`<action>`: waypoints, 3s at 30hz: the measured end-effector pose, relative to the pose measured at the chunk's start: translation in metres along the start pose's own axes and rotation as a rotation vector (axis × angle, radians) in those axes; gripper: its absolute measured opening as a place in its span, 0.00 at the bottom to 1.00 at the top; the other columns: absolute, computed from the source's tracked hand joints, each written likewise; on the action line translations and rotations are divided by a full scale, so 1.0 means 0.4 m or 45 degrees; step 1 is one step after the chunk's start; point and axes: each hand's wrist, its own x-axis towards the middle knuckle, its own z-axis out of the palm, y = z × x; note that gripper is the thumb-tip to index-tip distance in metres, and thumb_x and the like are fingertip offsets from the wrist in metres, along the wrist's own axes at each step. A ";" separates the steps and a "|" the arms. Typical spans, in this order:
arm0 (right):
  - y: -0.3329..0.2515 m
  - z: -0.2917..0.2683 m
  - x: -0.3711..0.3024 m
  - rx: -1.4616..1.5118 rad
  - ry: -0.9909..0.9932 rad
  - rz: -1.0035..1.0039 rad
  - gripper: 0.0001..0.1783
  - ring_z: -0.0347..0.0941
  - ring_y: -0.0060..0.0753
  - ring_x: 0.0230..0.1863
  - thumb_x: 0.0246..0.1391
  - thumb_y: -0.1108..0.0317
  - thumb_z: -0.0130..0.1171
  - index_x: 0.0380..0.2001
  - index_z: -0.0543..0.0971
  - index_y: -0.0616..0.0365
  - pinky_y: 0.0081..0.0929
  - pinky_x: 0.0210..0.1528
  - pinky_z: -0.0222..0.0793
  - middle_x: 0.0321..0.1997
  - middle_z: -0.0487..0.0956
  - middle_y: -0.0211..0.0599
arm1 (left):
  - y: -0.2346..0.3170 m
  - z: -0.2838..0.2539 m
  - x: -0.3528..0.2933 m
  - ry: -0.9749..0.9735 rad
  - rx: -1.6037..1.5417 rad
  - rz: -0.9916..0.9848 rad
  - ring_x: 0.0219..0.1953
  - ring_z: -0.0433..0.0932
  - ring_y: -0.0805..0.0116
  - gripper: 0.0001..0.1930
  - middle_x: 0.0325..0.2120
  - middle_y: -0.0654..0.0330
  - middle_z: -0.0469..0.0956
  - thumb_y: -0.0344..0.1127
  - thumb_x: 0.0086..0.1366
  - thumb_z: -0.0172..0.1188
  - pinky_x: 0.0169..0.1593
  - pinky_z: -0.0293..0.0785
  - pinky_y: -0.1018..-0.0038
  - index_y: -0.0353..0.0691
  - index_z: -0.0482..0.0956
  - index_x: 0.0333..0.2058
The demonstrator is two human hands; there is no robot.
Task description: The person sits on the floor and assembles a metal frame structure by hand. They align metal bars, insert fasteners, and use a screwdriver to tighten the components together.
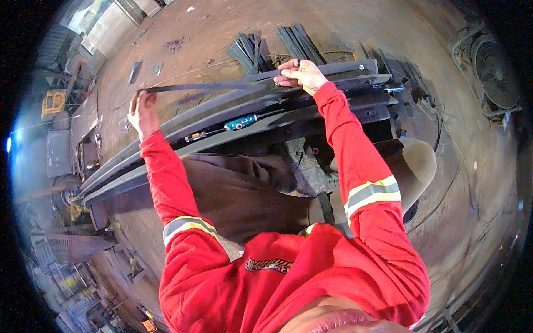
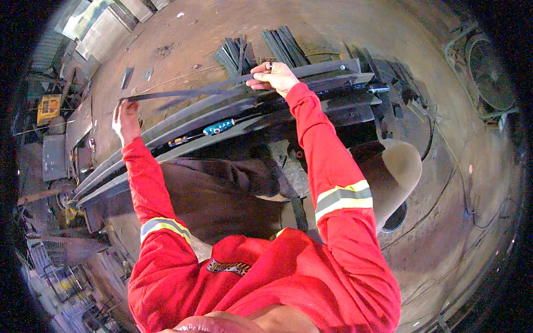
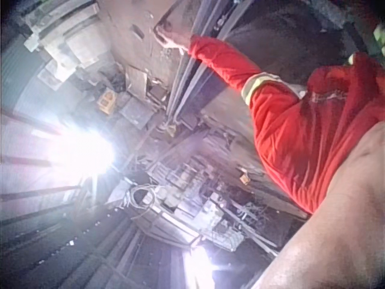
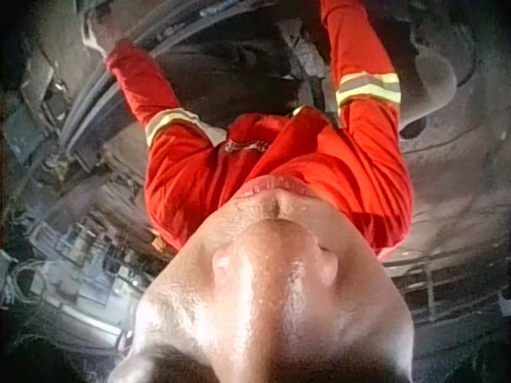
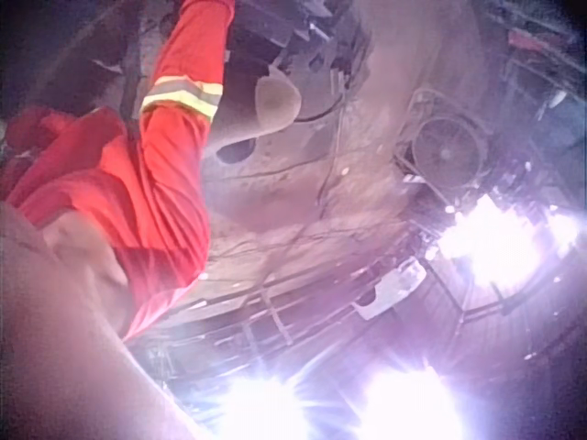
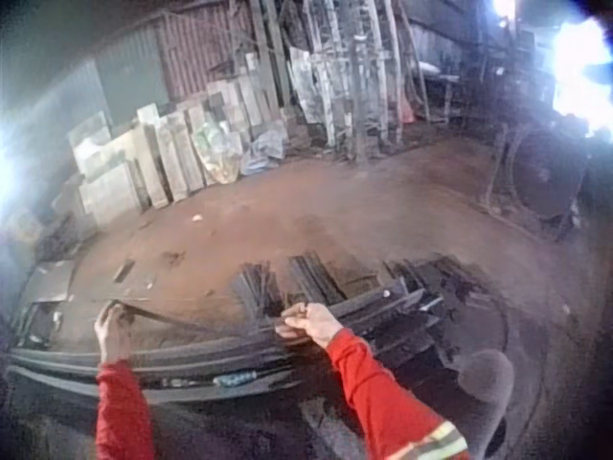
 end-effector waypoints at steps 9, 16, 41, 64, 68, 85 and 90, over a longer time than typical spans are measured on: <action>0.003 0.004 0.013 -1.646 0.262 -0.206 0.30 0.75 0.45 0.49 0.45 0.60 0.68 0.49 0.73 0.68 0.35 0.50 0.73 0.48 0.77 0.54 | -0.018 -0.021 0.037 0.430 -0.310 -0.401 0.44 0.76 0.55 0.11 0.38 0.48 0.77 0.32 0.63 0.55 0.54 0.74 0.62 0.28 0.73 0.37; -0.066 0.162 -0.150 0.414 0.334 -0.598 0.27 0.77 0.32 0.39 0.55 0.58 0.61 0.50 0.69 0.67 0.29 0.43 0.75 0.42 0.77 0.47 | -0.063 0.343 -0.142 -0.459 -0.352 -0.613 0.38 0.79 0.58 0.04 0.32 0.54 0.79 0.27 0.60 0.57 0.52 0.73 0.64 0.34 0.76 0.33; -0.352 -0.375 -1.101 -1.428 1.600 -0.302 0.22 0.67 0.22 0.14 0.55 0.58 0.57 0.15 0.76 0.65 0.27 0.19 0.62 0.11 0.73 0.35 | -0.047 0.687 -0.342 -1.127 0.915 -0.581 0.17 0.60 0.85 0.14 0.20 0.71 0.66 0.40 0.68 0.50 0.18 0.53 0.86 0.39 0.78 0.43; 0.537 -0.737 -1.077 -1.527 0.884 1.609 0.13 0.75 0.40 0.29 0.53 0.64 0.55 0.36 0.78 0.64 0.36 0.30 0.71 0.31 0.79 0.41 | -0.121 0.655 -0.294 -0.703 1.002 -0.549 0.15 0.61 0.84 0.12 0.17 0.70 0.66 0.39 0.66 0.52 0.16 0.53 0.84 0.37 0.79 0.39; 0.526 -0.753 -1.028 -1.601 0.790 1.608 0.13 0.74 0.37 0.28 0.54 0.64 0.56 0.36 0.78 0.65 0.34 0.29 0.70 0.31 0.79 0.40 | -0.131 0.624 -0.287 -0.649 1.005 -0.538 0.15 0.62 0.84 0.13 0.18 0.69 0.68 0.39 0.66 0.53 0.16 0.54 0.85 0.37 0.79 0.40; 0.530 -0.731 -1.136 -1.569 0.829 1.617 0.13 0.69 0.28 0.24 0.54 0.64 0.59 0.36 0.76 0.65 0.28 0.23 0.66 0.28 0.75 0.34 | -0.122 0.647 -0.308 -0.869 0.983 -0.570 0.16 0.60 0.86 0.14 0.16 0.72 0.68 0.40 0.66 0.53 0.18 0.52 0.85 0.35 0.79 0.38; 0.483 -0.722 -1.246 -0.979 1.179 1.038 0.14 0.68 0.26 0.23 0.54 0.64 0.59 0.36 0.75 0.65 0.26 0.21 0.65 0.28 0.74 0.32 | -0.135 0.621 -0.296 -0.990 0.969 -0.247 0.19 0.63 0.86 0.12 0.20 0.69 0.72 0.38 0.65 0.56 0.22 0.58 0.84 0.34 0.79 0.38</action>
